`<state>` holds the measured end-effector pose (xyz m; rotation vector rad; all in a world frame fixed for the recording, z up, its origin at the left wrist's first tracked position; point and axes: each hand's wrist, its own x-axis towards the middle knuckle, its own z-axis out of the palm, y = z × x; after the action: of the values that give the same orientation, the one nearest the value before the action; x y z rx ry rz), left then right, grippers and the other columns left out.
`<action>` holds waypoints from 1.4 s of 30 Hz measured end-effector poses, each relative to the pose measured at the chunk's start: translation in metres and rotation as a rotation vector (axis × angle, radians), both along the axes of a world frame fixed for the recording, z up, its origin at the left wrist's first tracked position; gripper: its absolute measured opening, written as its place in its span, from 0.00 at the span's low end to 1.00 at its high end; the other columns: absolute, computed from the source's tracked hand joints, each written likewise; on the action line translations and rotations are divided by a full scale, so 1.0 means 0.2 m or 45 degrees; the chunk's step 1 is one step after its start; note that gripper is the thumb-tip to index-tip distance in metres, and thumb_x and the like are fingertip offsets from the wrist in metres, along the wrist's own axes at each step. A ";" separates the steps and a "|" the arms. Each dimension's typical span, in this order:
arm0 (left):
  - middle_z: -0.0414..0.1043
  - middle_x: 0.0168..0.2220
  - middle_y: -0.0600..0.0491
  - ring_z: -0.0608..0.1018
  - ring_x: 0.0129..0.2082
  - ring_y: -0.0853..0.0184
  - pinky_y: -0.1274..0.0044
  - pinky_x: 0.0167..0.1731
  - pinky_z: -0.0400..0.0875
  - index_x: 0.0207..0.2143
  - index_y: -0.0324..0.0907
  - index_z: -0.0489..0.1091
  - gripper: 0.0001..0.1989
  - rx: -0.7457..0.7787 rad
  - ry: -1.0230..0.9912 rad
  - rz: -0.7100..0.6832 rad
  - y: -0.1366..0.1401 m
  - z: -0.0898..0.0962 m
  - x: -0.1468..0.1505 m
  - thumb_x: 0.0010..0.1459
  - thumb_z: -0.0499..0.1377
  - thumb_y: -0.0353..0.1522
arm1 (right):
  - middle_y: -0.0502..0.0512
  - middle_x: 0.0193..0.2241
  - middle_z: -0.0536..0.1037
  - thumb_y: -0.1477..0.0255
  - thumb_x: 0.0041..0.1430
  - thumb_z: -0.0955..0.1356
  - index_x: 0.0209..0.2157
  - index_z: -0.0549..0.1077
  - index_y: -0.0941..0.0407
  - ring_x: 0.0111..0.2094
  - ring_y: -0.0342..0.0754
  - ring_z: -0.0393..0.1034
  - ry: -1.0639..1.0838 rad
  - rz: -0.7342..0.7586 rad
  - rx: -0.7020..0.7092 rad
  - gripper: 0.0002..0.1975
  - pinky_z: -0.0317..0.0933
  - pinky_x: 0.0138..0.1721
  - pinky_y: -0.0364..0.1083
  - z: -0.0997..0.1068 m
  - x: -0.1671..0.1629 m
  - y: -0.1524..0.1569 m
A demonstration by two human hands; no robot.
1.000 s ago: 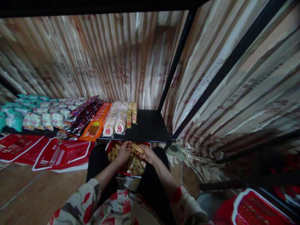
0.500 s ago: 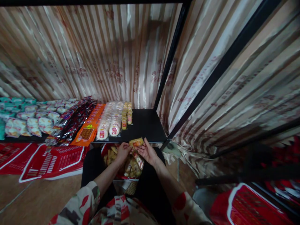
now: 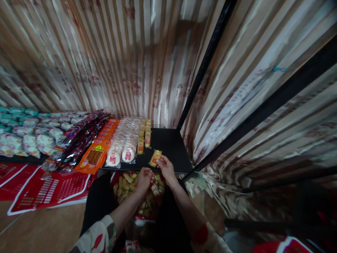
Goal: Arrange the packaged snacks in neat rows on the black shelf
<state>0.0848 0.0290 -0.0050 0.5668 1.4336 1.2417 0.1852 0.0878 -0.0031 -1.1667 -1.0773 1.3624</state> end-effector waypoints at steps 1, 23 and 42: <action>0.67 0.22 0.58 0.70 0.17 0.76 0.84 0.17 0.61 0.30 0.41 0.61 0.03 0.002 0.051 0.025 0.01 -0.01 0.00 0.51 0.55 0.29 | 0.53 0.32 0.77 0.64 0.44 0.69 0.38 0.70 0.55 0.31 0.45 0.71 -0.072 -0.020 0.048 0.17 0.65 0.32 0.43 -0.01 0.00 0.05; 0.66 0.53 0.49 0.67 0.53 0.60 0.71 0.45 0.71 0.45 0.44 0.69 0.17 0.279 0.404 -0.009 0.36 -0.03 -0.10 0.51 0.56 0.28 | 0.55 0.41 0.70 0.72 0.48 0.66 0.48 0.69 0.51 0.39 0.48 0.67 -0.678 0.031 0.240 0.22 0.63 0.41 0.47 -0.05 -0.24 0.46; 0.71 0.38 0.48 0.74 0.38 0.65 0.74 0.40 0.70 0.36 0.41 0.71 0.11 0.351 0.586 -0.043 0.19 -0.06 -0.10 0.52 0.51 0.26 | 0.59 0.47 0.68 0.66 0.51 0.64 0.48 0.68 0.55 0.44 0.49 0.66 -0.559 -0.112 0.187 0.21 0.64 0.41 0.46 -0.06 -0.22 0.29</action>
<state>0.0657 0.0666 -0.0172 1.1167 1.6263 1.3469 0.1409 0.1457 -0.0148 -1.4216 -1.3904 0.9617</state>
